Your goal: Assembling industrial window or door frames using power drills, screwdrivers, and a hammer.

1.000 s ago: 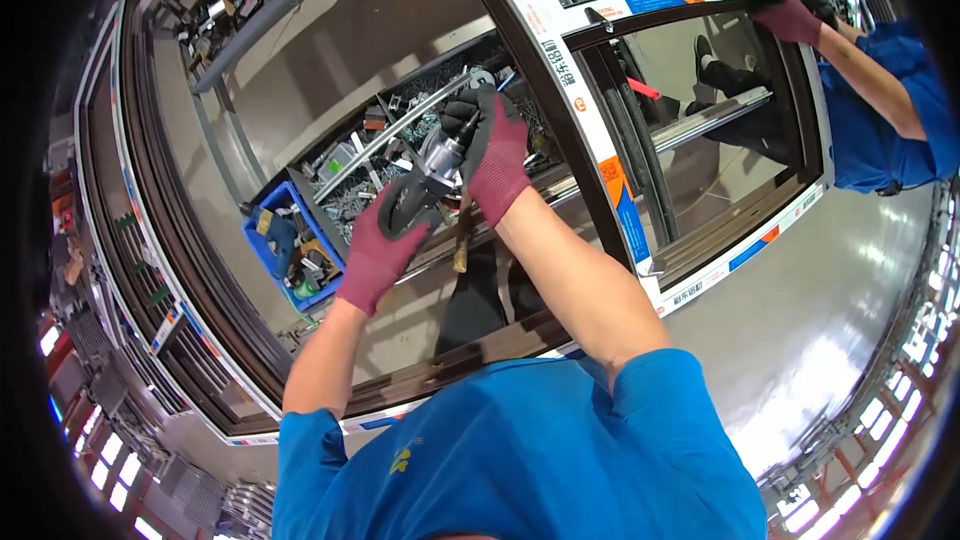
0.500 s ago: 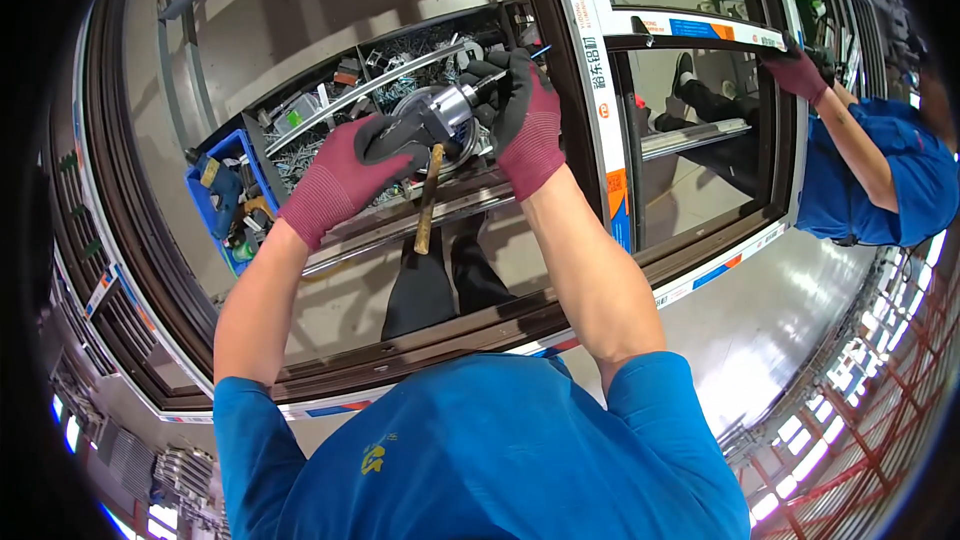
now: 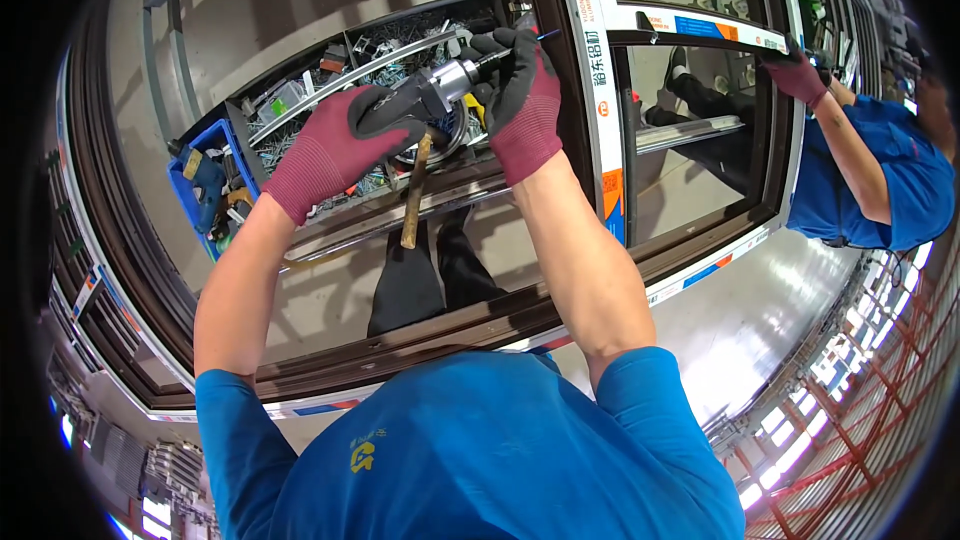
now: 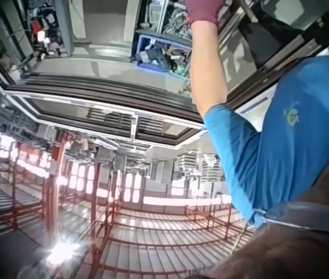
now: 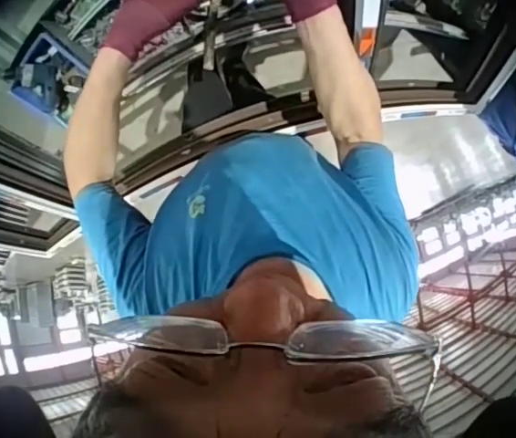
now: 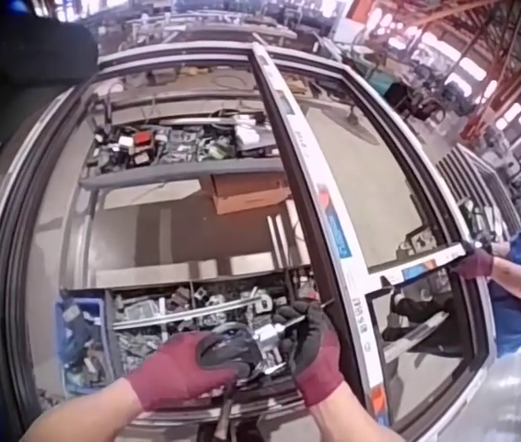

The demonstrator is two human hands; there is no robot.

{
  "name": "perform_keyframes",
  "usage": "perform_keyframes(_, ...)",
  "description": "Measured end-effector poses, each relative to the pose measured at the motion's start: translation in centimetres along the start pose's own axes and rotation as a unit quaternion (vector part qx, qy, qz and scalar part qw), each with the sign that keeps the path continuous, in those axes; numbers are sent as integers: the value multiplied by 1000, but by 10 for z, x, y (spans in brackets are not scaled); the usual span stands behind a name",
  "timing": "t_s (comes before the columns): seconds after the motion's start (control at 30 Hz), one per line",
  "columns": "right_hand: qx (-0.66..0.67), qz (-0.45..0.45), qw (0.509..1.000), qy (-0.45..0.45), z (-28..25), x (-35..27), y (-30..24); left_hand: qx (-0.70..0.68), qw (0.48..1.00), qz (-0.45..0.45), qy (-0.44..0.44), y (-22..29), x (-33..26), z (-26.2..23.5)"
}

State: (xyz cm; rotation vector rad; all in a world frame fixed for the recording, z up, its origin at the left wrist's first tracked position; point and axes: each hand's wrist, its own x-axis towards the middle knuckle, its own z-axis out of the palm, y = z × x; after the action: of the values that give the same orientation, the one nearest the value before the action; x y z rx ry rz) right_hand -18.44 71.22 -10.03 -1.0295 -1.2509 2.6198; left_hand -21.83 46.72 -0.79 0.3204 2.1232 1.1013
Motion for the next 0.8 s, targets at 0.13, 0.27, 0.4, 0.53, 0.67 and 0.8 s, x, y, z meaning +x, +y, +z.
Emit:
perform_keyframes(0.13,37,6,999,-24,-4,3,1,18,1000,17,12,-2,1,0)
perform_keyframes(0.27,38,3,999,-29,-4,6,1,9,1000,5,-12,3,5,-5)
perform_keyframes(0.4,34,-10,999,8,5,2,-4,-39,998,-24,-38,1,17,-10)
perform_keyframes(0.53,21,20,999,-17,0,-10,-13,12,997,-12,-69,-4,38,-12)
perform_keyframes(0.67,-284,-170,944,-7,13,-113,-74,8,998,-12,-54,-9,34,-15)
perform_keyframes(0.8,-433,-305,844,88,-51,-102,-118,60,998,8,-15,-5,35,-14)
